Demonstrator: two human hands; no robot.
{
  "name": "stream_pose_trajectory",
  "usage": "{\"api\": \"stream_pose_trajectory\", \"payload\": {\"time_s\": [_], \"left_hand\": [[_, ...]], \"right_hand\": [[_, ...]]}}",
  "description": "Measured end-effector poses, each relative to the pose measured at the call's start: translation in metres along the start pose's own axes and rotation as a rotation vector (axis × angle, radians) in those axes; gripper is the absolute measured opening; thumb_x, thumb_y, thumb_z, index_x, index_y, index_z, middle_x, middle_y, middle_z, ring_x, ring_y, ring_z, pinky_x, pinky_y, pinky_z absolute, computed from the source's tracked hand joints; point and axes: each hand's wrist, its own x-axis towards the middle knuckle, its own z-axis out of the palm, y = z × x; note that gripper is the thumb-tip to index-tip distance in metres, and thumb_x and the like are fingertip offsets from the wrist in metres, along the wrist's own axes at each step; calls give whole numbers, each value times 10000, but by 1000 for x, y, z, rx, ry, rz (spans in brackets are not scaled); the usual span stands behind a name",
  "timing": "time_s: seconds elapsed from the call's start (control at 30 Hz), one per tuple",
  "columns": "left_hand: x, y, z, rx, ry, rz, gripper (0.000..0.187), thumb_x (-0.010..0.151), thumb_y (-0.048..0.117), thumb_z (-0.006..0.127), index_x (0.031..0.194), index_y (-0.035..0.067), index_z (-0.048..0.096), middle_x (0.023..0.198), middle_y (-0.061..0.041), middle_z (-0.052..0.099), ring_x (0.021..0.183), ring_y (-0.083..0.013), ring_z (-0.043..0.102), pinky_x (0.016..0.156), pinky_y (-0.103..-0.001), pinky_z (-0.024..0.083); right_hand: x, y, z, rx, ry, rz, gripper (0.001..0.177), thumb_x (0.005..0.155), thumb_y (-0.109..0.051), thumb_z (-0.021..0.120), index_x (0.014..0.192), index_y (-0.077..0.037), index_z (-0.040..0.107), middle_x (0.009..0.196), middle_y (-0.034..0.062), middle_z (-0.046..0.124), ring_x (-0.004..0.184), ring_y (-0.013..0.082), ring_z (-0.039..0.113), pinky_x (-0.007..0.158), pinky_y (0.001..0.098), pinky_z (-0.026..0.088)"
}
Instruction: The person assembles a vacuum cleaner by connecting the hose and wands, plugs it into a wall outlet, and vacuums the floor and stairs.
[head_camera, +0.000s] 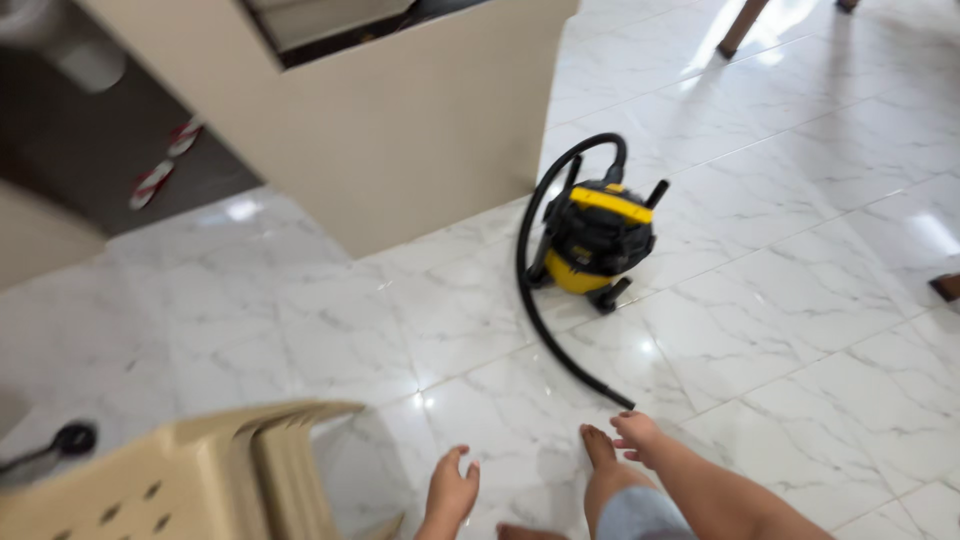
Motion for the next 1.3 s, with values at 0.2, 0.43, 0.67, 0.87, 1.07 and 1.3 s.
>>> {"api": "stream_pose_trajectory", "payload": {"time_s": [0.2,0.43,0.67,0.87,1.07,1.3], "left_hand": [[49,122,18,2,-161,-66,412,897,291,669,1272,123,634,1303,-118,664,1230,-311,630,1025,-380,516],[189,220,87,48,-119,-37,395,868,278,694,1230,124,662,1271,-120,685,1237,-310,625,1045,-379,494],[347,372,150,61,-191,152,388,903,225,664,1268,97,639,1355,-156,617,1260,-352,582,1061,-400,469],[452,468,215,322,-280,242,739,898,145,651,1546,57,308,1648,-154,226,1511,-327,225,1196,-432,242],[474,490,241,627,-162,446,858,845,44,626,1569,-24,172,1690,-163,99,1557,-294,120,1229,-436,131],[470,519,212,730,-401,319,959,814,46,635,1604,22,91,1704,-113,44,1565,-241,70,1252,-421,86]], "right_hand": [[93,-94,-45,107,-20,-187,590,927,-329,654,1478,-169,512,1215,96,684,981,215,675,825,433,541],[235,-268,-89,-386,261,-521,517,899,-283,706,1373,-105,603,1159,171,746,1035,300,704,915,408,538],[325,-415,-115,-356,534,-1133,298,924,-159,601,1186,-86,722,1214,171,719,1158,389,645,1022,472,507],[383,-484,-134,-568,-27,-579,299,864,-404,710,1076,-212,798,1049,118,776,989,273,727,929,380,541],[389,-513,-149,-795,-202,-576,305,855,-429,746,1033,-191,813,991,113,790,923,245,739,844,375,569],[344,-540,-105,-726,297,-1242,224,1023,-293,622,1066,-83,689,1011,101,709,933,312,687,791,456,549]]}}
